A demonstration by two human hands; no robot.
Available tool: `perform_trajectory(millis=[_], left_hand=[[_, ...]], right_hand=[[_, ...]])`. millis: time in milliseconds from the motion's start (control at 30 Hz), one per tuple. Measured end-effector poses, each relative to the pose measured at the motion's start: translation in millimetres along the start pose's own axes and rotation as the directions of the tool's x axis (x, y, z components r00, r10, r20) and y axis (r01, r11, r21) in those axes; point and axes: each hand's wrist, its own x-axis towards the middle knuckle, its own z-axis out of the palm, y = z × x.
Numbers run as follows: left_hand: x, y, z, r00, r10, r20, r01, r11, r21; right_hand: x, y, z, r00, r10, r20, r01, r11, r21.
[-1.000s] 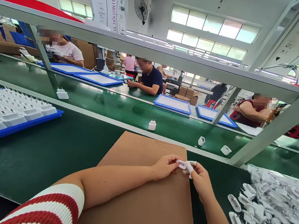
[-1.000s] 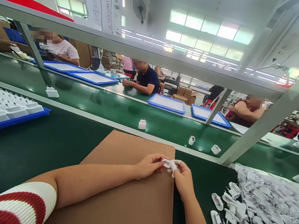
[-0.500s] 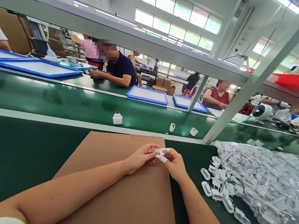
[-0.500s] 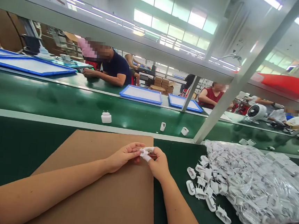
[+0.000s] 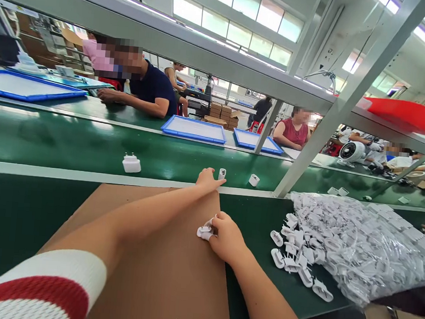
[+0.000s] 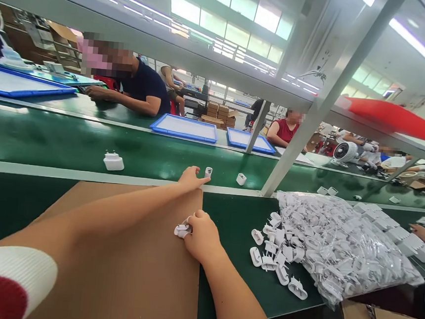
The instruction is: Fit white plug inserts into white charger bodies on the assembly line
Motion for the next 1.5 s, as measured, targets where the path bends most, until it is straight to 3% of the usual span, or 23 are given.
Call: perform_trajectory(millis=[100,167,233,300,433,533,600,667,700,767,867,933,1033,1333,1500], left_hand=[[21.4,4.3,13.2,1.000,-0.005,-0.027,0.007,0.995,0.095],[29.0,3.4,15.2,1.000,-0.013,-0.018,0.015,0.991,0.131],[30.9,1.4,11.2,1.000,0.002,0.003,-0.003,0.988,0.152],[24.4,-1.1,1.7,0.997,0.058,0.043,-0.064,0.986,0.153],[-24.2,-12.6,-29.1,0.958,0.217,0.188,-0.239,0.966,0.100],[-84.2,-29.7,-55.0,0.874,0.347,0.340,-0.363,0.932,-0.017],[-122.7,-41.7,-67.9,0.846,0.378,0.377,-0.387,0.921,-0.055],[-151.2,-51.3,-74.3,0.842,0.381,0.383,-0.390,0.919,-0.058],[-160.3,-54.9,-75.2,0.845,0.380,0.377,-0.385,0.921,-0.064],[-168.6,-60.4,-73.8,0.856,0.367,0.364,-0.354,0.929,-0.105],[-165.4,-65.6,-69.4,0.866,0.359,0.349,-0.315,0.933,-0.176],[-161.5,-67.2,-67.6,0.860,0.377,0.343,-0.332,0.925,-0.182],[-160.0,-67.0,-67.0,0.856,0.399,0.330,-0.359,0.916,-0.177],[-158.5,-68.2,-67.6,0.851,0.383,0.360,-0.318,0.920,-0.227],[-161.2,-64.5,-67.4,0.874,0.323,0.363,-0.241,0.937,-0.253]], right_hand=[[2.3,3.2,5.3,1.000,-0.018,-0.018,0.019,0.998,0.067],[4.8,6.6,4.1,0.999,-0.014,-0.043,0.022,0.980,0.197],[8.4,10.4,-0.8,0.996,0.044,-0.084,-0.008,0.924,0.382],[12.8,14.1,-8.7,0.977,0.183,-0.109,-0.087,0.810,0.580],[18.5,18.3,-28.9,0.889,0.458,0.019,-0.247,0.442,0.862],[17.4,15.0,-39.1,0.870,0.476,0.131,-0.266,0.226,0.937],[14.8,9.1,-39.8,0.876,0.451,0.174,-0.277,0.174,0.945],[11.2,1.5,-35.9,0.893,0.411,0.184,-0.297,0.230,0.927],[9.0,-2.4,-32.8,0.902,0.395,0.174,-0.305,0.300,0.904],[4.1,-9.5,-26.0,0.934,0.349,0.080,-0.265,0.523,0.810],[-2.8,-17.2,-17.8,0.983,0.140,-0.114,-0.058,0.843,0.534],[-6.1,-20.4,-14.2,0.988,-0.026,-0.150,0.079,0.928,0.363],[-8.1,-22.9,-10.6,0.985,-0.123,-0.117,0.145,0.969,0.201],[-1.1,-19.0,-14.9,0.977,-0.214,-0.019,0.213,0.977,-0.018],[-0.7,-18.0,-11.6,0.986,-0.152,-0.073,0.148,0.987,-0.061]])
